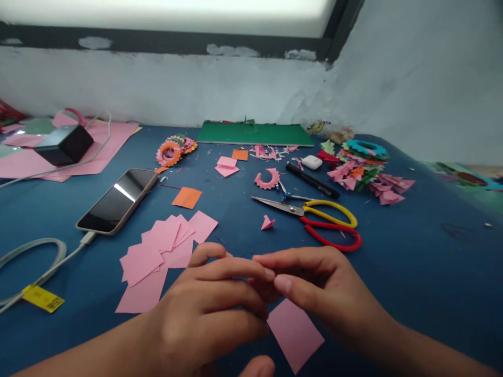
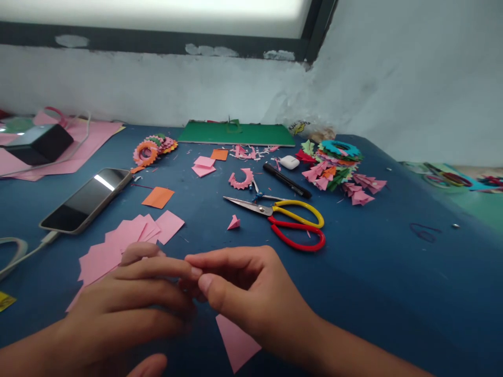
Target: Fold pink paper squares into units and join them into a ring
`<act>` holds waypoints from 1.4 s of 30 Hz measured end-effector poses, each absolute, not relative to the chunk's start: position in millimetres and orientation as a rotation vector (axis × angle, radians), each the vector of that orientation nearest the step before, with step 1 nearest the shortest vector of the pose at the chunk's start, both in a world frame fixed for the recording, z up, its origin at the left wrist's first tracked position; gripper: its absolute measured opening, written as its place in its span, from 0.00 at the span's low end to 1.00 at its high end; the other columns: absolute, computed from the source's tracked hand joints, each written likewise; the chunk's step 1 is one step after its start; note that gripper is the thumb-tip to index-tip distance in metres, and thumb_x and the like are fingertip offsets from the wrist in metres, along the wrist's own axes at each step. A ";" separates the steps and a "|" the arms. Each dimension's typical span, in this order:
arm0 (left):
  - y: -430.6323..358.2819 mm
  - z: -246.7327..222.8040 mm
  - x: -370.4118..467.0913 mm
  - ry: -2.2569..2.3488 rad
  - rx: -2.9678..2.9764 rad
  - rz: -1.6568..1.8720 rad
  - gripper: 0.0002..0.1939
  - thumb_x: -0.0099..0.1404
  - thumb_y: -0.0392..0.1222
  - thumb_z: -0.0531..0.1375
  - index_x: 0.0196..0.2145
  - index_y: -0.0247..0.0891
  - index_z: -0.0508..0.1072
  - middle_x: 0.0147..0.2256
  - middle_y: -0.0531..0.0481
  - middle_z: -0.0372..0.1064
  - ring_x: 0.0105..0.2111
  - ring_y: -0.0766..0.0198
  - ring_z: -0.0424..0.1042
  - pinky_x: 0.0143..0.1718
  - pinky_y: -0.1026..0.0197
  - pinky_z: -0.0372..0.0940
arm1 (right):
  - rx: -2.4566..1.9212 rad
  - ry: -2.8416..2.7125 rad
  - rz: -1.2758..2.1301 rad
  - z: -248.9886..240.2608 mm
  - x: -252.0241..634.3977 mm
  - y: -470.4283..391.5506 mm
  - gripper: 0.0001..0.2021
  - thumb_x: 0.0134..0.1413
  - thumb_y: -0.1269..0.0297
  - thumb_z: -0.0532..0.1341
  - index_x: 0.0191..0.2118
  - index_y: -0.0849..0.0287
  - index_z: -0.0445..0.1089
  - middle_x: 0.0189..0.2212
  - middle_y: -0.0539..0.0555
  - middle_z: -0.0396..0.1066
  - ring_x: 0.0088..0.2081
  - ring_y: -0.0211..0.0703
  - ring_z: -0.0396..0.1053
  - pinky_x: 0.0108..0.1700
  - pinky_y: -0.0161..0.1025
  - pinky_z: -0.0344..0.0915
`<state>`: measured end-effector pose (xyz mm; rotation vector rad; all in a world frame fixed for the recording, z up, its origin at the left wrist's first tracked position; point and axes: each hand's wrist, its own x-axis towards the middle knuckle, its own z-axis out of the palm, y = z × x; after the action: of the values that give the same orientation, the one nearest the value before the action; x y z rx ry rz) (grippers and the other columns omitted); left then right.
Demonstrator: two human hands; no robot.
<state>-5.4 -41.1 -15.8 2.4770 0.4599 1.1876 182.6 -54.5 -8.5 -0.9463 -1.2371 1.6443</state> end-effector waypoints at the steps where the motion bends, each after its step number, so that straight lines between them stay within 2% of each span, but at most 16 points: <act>1: -40.8 -15.8 -5.6 0.459 2.480 1.182 0.13 0.65 0.42 0.51 0.28 0.38 0.73 0.28 0.55 0.75 0.42 0.64 0.71 0.48 0.61 0.52 | -0.955 -1.247 1.637 -8.9 183.1 -54.5 0.09 0.50 0.69 0.64 0.38 0.49 0.77 0.32 0.49 0.79 0.34 0.37 0.76 0.35 0.29 0.72; 7: -40.0 -15.5 -4.7 0.453 2.535 1.075 0.10 0.63 0.41 0.54 0.31 0.36 0.73 0.29 0.52 0.74 0.41 0.61 0.71 0.45 0.58 0.52 | -1.071 -1.366 1.563 -11.2 182.4 -53.5 0.07 0.51 0.68 0.62 0.37 0.54 0.76 0.33 0.50 0.78 0.34 0.37 0.74 0.35 0.31 0.71; 11: -38.5 -14.5 -1.2 0.421 2.599 0.872 0.04 0.58 0.38 0.58 0.29 0.34 0.72 0.29 0.49 0.73 0.38 0.59 0.71 0.39 0.56 0.53 | -1.201 -1.413 1.532 -12.7 179.2 -51.2 0.06 0.48 0.72 0.60 0.33 0.58 0.73 0.27 0.48 0.75 0.29 0.33 0.70 0.31 0.29 0.66; 17: -37.3 -9.1 1.4 0.475 2.591 0.679 0.06 0.57 0.37 0.58 0.25 0.33 0.71 0.24 0.48 0.71 0.36 0.57 0.69 0.37 0.55 0.53 | -1.180 -1.284 1.746 -18.8 177.3 -43.2 0.05 0.44 0.75 0.60 0.31 0.61 0.68 0.22 0.44 0.69 0.24 0.27 0.64 0.27 0.25 0.58; 20: -38.1 -4.0 0.5 0.542 2.240 0.657 0.03 0.57 0.32 0.58 0.28 0.34 0.72 0.27 0.49 0.71 0.34 0.61 0.68 0.38 0.56 0.55 | -1.160 -1.291 1.796 -19.4 176.7 -44.2 0.04 0.44 0.74 0.60 0.30 0.61 0.67 0.21 0.44 0.68 0.23 0.28 0.63 0.26 0.26 0.58; 23: -37.6 -0.9 0.8 0.600 1.422 0.821 0.05 0.56 0.34 0.60 0.33 0.39 0.71 0.30 0.53 0.66 0.31 0.68 0.65 0.34 0.63 0.60 | -1.121 -1.458 1.630 -18.5 175.3 -51.2 0.03 0.49 0.73 0.58 0.30 0.60 0.65 0.24 0.47 0.70 0.27 0.32 0.68 0.30 0.30 0.63; 24: -37.1 -0.1 1.3 0.596 1.107 0.885 0.08 0.54 0.34 0.62 0.33 0.41 0.70 0.31 0.55 0.64 0.29 0.70 0.64 0.30 0.67 0.60 | -1.107 -1.524 1.522 -18.4 174.6 -54.1 0.04 0.49 0.74 0.58 0.32 0.58 0.65 0.25 0.47 0.70 0.28 0.34 0.68 0.32 0.31 0.65; 27: -35.9 2.0 2.8 0.660 0.488 0.834 0.21 0.51 0.26 0.61 0.42 0.42 0.69 0.36 0.54 0.64 0.27 0.75 0.65 0.22 0.74 0.59 | -1.036 -1.661 1.261 -19.4 170.7 -61.5 0.12 0.51 0.74 0.57 0.42 0.54 0.62 0.24 0.45 0.69 0.26 0.34 0.68 0.29 0.32 0.66; 30: -35.6 2.8 3.3 0.625 0.299 0.742 0.25 0.49 0.21 0.57 0.45 0.36 0.67 0.36 0.50 0.66 0.21 0.77 0.64 0.16 0.76 0.54 | -0.933 -1.686 1.299 -21.0 164.0 -63.9 0.12 0.56 0.71 0.55 0.46 0.53 0.61 0.22 0.44 0.67 0.23 0.32 0.67 0.26 0.30 0.64; 35: -35.6 0.8 1.3 0.603 0.217 0.687 0.27 0.50 0.20 0.53 0.48 0.35 0.65 0.30 0.49 0.67 0.19 0.75 0.64 0.11 0.77 0.45 | -0.853 -1.507 1.593 -21.3 153.5 -61.5 0.07 0.58 0.70 0.55 0.42 0.55 0.61 0.21 0.42 0.62 0.19 0.26 0.62 0.19 0.22 0.58; 42: -33.5 1.8 1.0 0.577 0.218 0.666 0.26 0.50 0.22 0.53 0.47 0.35 0.66 0.29 0.50 0.65 0.18 0.76 0.63 0.11 0.78 0.45 | -0.902 -1.468 1.661 -16.9 151.5 -62.6 0.04 0.59 0.68 0.54 0.41 0.57 0.61 0.18 0.42 0.61 0.15 0.25 0.56 0.13 0.21 0.52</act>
<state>1.0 -33.5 1.8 0.2181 0.5772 0.6660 151.5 -62.6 -16.9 -0.9020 -1.4677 1.6613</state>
